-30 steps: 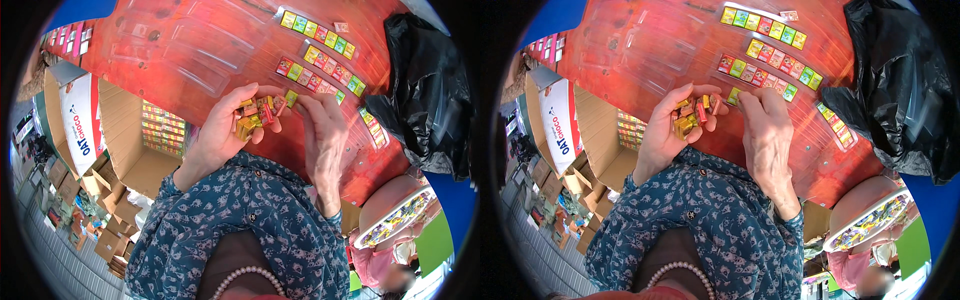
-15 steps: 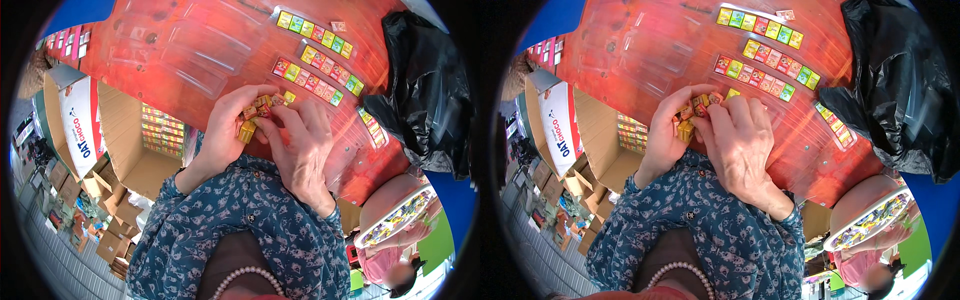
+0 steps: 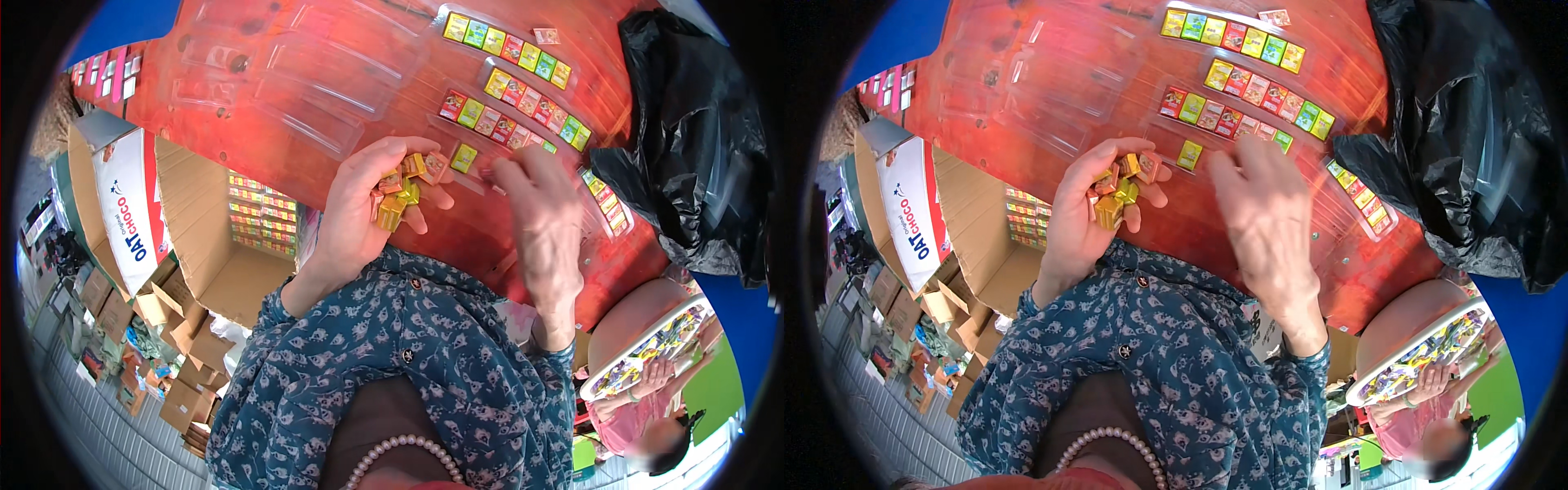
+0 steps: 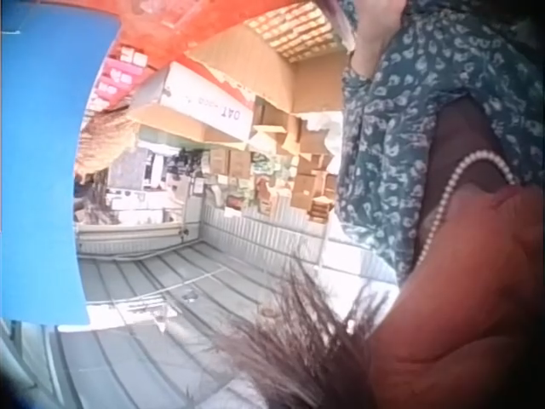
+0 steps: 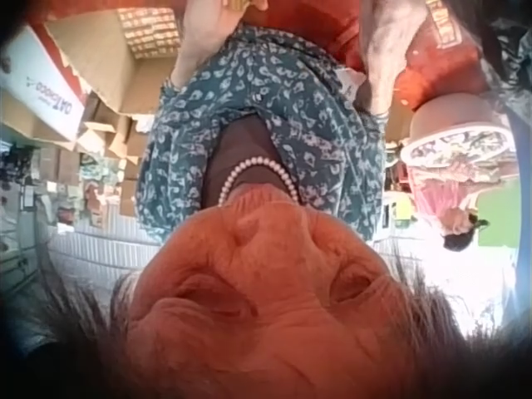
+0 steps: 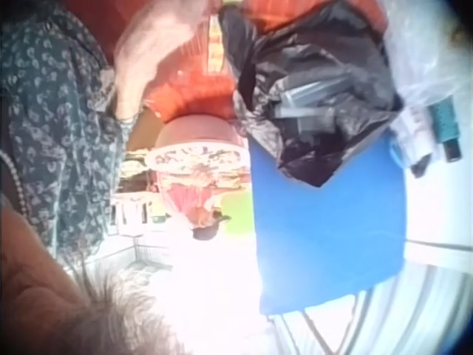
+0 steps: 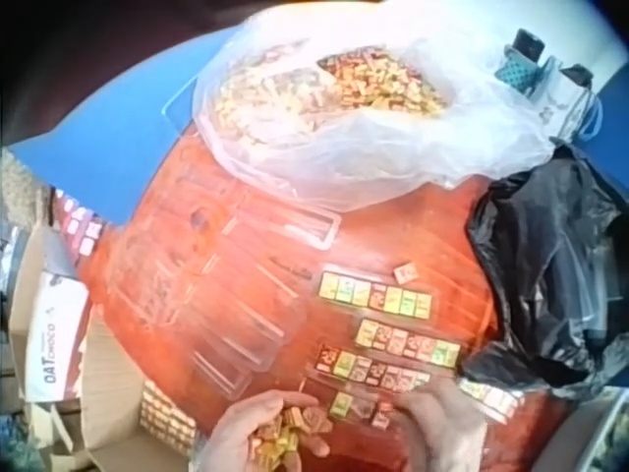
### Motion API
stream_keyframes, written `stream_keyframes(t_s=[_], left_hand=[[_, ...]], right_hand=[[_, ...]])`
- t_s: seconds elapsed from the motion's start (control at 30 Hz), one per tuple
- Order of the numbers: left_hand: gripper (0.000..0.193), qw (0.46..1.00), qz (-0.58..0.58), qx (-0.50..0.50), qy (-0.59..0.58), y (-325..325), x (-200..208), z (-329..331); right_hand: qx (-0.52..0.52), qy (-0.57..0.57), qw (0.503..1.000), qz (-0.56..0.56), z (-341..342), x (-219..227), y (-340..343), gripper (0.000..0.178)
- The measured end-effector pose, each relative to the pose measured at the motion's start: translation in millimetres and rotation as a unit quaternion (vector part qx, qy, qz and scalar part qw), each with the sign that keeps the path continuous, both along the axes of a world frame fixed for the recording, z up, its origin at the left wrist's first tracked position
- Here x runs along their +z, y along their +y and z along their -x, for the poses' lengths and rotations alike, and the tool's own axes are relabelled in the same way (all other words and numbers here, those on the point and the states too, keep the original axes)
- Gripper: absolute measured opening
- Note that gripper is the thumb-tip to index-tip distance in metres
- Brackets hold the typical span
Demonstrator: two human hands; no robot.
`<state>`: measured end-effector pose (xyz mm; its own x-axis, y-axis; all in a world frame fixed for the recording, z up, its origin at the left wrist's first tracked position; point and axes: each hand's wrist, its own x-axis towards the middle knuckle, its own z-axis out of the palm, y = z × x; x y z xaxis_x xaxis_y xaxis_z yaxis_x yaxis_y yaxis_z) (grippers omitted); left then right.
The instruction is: Sorting small wrapped items and arranging them into plastic trays for packing.
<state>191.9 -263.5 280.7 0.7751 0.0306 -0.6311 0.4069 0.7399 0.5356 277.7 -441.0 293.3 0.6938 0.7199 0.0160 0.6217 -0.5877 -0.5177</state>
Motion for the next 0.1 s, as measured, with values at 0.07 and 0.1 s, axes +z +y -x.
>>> stream_keyframes(t_s=[0.07,0.1], left_hand=[[0.038,1.000,-0.018,0.000,-0.013,-0.4,-2.2,0.0],[0.038,1.000,-0.012,0.007,-0.027,-0.5,-4.0,1.0]], right_hand=[[0.037,-0.038,0.999,0.007,0.2,-6.4,6.6,0.011],[0.048,-0.047,0.998,0.015,0.5,-7.9,9.9,0.012]])
